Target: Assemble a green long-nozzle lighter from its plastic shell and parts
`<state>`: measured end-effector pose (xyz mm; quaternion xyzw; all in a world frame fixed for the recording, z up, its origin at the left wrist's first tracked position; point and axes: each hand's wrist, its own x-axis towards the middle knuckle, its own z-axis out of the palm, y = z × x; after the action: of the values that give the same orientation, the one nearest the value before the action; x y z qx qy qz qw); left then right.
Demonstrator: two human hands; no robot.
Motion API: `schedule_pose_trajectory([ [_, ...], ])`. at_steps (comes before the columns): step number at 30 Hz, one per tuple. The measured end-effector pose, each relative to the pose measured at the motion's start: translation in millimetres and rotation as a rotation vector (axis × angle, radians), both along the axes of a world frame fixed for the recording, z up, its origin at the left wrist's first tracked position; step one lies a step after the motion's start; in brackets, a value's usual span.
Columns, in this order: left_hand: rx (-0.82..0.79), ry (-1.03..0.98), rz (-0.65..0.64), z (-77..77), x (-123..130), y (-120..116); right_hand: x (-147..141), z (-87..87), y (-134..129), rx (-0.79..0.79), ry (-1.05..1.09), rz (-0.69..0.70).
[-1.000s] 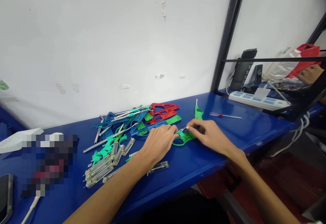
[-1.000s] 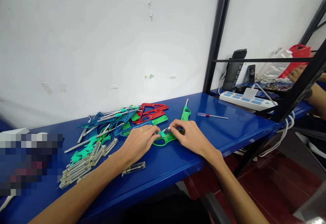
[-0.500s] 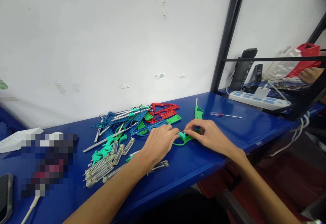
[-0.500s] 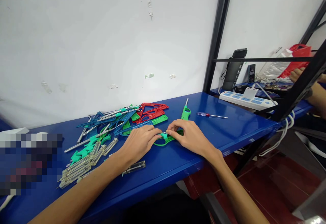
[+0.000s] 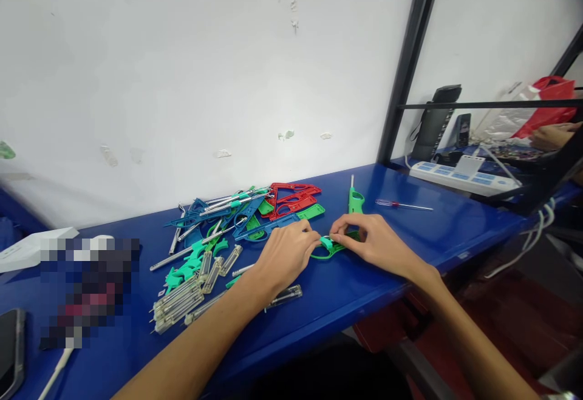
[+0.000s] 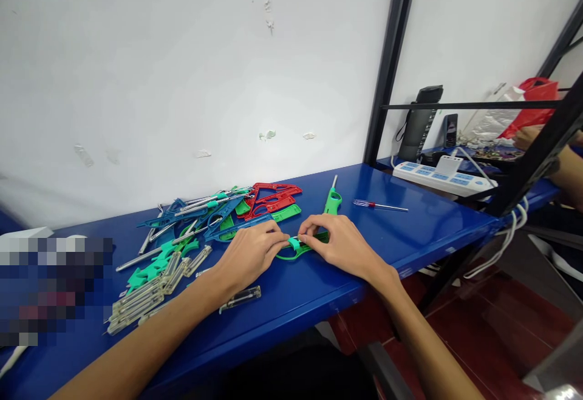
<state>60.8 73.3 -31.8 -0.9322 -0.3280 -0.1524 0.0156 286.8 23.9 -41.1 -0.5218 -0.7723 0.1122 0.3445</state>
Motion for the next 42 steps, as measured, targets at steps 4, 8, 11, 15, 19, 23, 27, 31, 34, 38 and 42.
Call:
schedule_pose_trajectory([
  [4,-0.004,0.004,0.001,0.5,0.6,0.1,-0.8,0.8,-1.3,0.000,0.011,0.005],
  [8,-0.003,0.010,-0.006,1.3,0.7,0.6,-1.8,1.7,-1.1,-0.008,0.013,0.014],
  [11,0.004,0.012,-0.018,0.8,-0.1,1.7,-2.1,1.7,-0.3,-0.020,0.018,0.024],
  [15,0.016,0.013,-0.038,-0.7,-1.5,2.5,-1.1,1.2,0.1,-0.040,0.032,0.047],
  [19,0.023,0.016,-0.049,0.9,-2.4,0.1,0.4,1.0,0.5,-0.056,0.050,0.066],
  [23,0.026,0.017,-0.051,4.0,-3.3,-2.5,0.9,0.8,1.7,-0.066,0.061,0.079],
  [27,0.027,0.013,-0.067,4.4,-5.0,-2.0,1.2,-0.5,3.5,-0.070,0.060,0.086],
  [31,0.026,0.008,-0.077,4.0,-6.2,-1.0,1.9,-1.9,4.4,-0.072,0.053,0.094],
  [34,0.025,0.004,-0.079,5.0,-6.3,-1.8,1.9,-1.9,4.4,-0.063,0.044,0.095],
  [38,0.029,-0.005,-0.078,6.2,-6.4,-3.5,1.5,-1.7,4.4,-0.047,0.034,0.090],
  [42,0.038,-0.015,-0.082,5.5,-6.8,-4.3,1.2,-1.7,4.0,-0.037,0.029,0.083],
])
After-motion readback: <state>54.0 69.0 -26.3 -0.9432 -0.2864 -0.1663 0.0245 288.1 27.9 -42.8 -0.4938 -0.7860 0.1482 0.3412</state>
